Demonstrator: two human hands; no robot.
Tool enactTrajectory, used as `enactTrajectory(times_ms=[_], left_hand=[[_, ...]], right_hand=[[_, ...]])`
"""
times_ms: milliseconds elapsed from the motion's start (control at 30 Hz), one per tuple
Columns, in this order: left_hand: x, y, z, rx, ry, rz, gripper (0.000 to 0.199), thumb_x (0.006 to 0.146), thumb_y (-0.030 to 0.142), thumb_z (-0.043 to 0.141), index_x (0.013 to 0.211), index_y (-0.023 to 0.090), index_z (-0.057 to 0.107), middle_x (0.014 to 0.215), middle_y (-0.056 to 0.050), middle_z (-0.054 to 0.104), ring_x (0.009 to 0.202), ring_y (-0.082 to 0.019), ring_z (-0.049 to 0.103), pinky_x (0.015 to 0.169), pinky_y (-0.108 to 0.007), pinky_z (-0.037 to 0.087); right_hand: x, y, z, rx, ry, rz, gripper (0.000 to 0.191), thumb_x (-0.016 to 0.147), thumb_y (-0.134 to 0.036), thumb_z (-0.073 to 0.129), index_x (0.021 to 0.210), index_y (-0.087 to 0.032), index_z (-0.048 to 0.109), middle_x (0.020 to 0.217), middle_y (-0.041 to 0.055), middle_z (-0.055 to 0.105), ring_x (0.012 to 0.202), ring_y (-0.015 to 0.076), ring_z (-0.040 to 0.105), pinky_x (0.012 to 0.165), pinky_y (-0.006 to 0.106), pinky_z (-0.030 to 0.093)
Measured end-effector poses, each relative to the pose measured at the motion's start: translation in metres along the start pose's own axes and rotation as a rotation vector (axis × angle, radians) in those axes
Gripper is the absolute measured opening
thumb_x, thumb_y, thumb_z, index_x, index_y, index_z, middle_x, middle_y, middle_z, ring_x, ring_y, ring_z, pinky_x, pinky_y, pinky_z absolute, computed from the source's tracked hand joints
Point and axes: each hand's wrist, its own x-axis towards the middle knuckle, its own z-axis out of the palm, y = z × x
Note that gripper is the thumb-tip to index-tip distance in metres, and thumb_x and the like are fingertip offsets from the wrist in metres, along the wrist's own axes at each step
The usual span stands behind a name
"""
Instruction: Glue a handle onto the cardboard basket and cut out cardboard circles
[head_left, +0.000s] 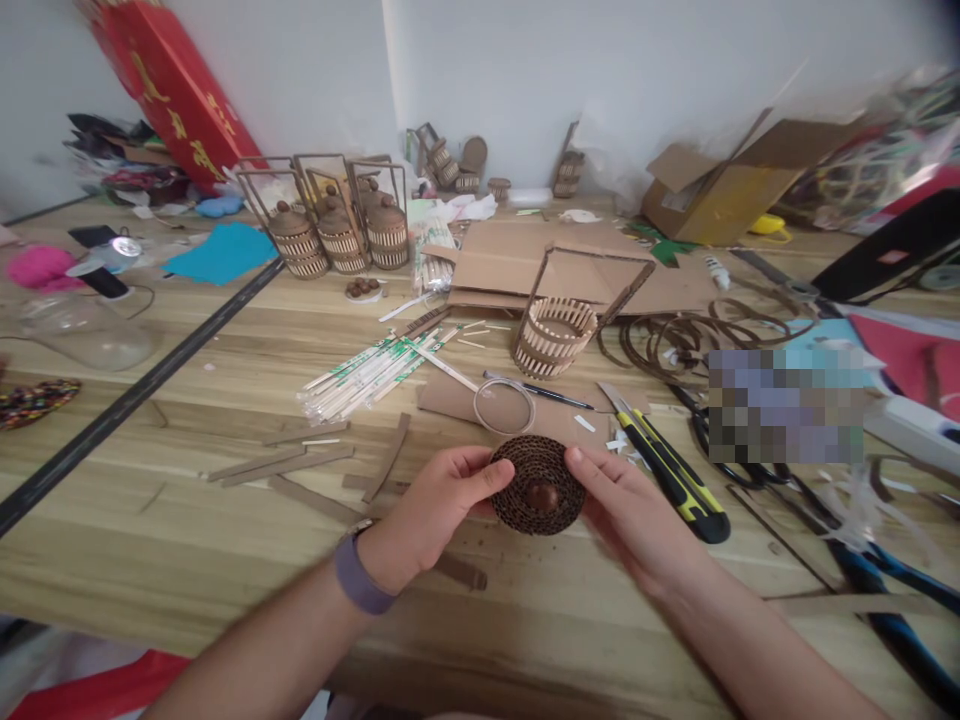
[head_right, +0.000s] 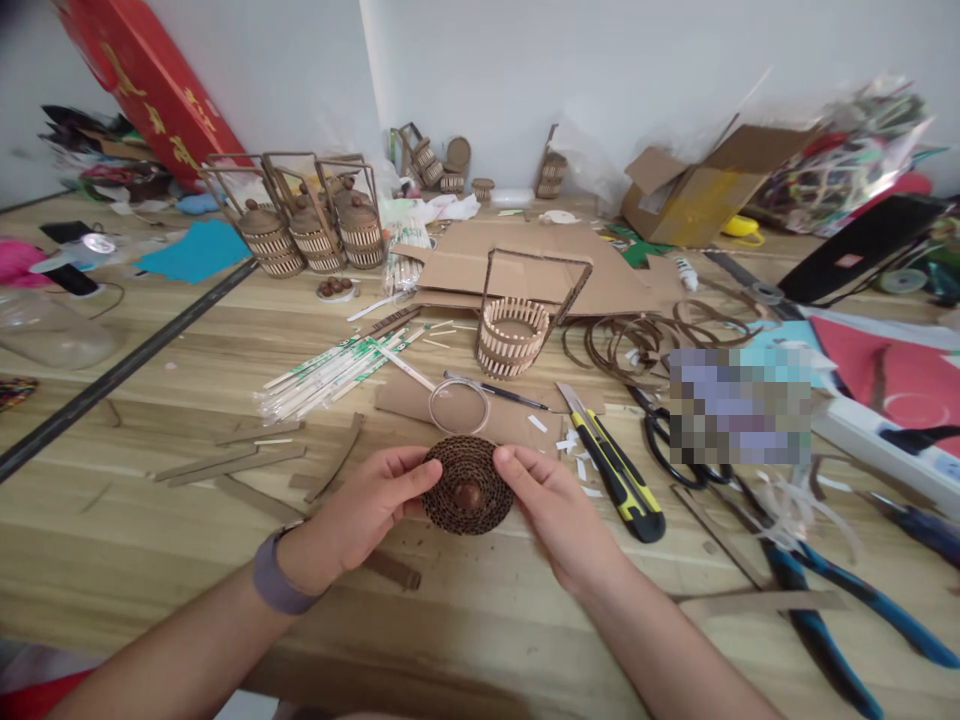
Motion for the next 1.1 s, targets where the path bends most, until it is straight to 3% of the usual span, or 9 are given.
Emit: enactTrajectory(times_ms=[267,467,733,867,967,1100], left_hand=[[0.0025,-0.0003,-0.0022,-0.098,-0.027,-0.041,0.041,0.066,0.048,0.088,0.088,0.015,0.080,0.082,-0.006,0.075,0.078,-0.017,0.066,0.075,-0.028,0.052],[0.0024,-0.0004,-0.0024,-0.059,-0.022,-0.008,0.047,0.067,0.058,0.084,0.084,0.014,0.079,0.076,-0.004,0.072,0.071,-0.014,0.060,0.071,-0.027,0.052],[0.0008,0.0001,-0.0019,-0.063,-0.026,-0.055,0.046,0.062,0.057,0.087,0.072,0.014,0.075,0.070,0.000,0.067,0.069,-0.011,0.056,0.067,-0.022,0.048],[0.0030,-0.0004,-0.0038,-0.094,-0.055,-0.065,0.047,0.064,0.056,0.087,0.083,0.013,0.077,0.079,-0.004,0.072,0.073,-0.014,0.060,0.073,-0.026,0.051],[0.0050,-0.0016,-0.0035,-0.099,-0.066,-0.047,0.051,0.058,0.046,0.093,0.094,0.014,0.076,0.090,-0.006,0.075,0.081,-0.017,0.065,0.084,-0.032,0.051],[0.0076,-0.0053,-0.0025,-0.089,0.012,-0.024,0.048,0.052,0.034,0.096,0.090,0.014,0.076,0.086,-0.005,0.076,0.083,-0.019,0.067,0.086,-0.032,0.049]], right_hand=[[-0.0012,-0.0046,0.0042,0.053,0.014,0.021,0.039,0.074,-0.057,0.080,0.083,-0.019,0.079,0.086,0.0072,0.079,0.091,0.0258,0.068,0.086,0.037,0.049],[-0.0026,0.0006,0.0008,-0.087,0.071,-0.039,0.046,0.077,-0.063,0.074,0.086,-0.018,0.079,0.083,0.0057,0.078,0.080,0.0226,0.065,0.077,0.034,0.048],[-0.0032,0.0016,0.0029,-0.109,0.015,-0.023,0.047,0.077,-0.063,0.074,0.090,-0.018,0.079,0.081,0.0049,0.078,0.076,0.0196,0.064,0.072,0.030,0.048],[-0.0018,0.0016,0.0028,-0.051,0.026,0.004,0.047,0.076,-0.062,0.076,0.091,-0.018,0.080,0.082,0.0059,0.078,0.078,0.0213,0.067,0.077,0.032,0.049],[-0.0008,0.0019,0.0026,-0.013,0.071,-0.005,0.046,0.075,-0.062,0.077,0.086,-0.018,0.080,0.081,0.0064,0.079,0.081,0.0227,0.068,0.078,0.034,0.049],[-0.0008,0.0040,0.0028,-0.021,0.043,-0.005,0.046,0.074,-0.062,0.078,0.087,-0.019,0.081,0.081,0.0060,0.079,0.080,0.0217,0.067,0.079,0.034,0.048]])
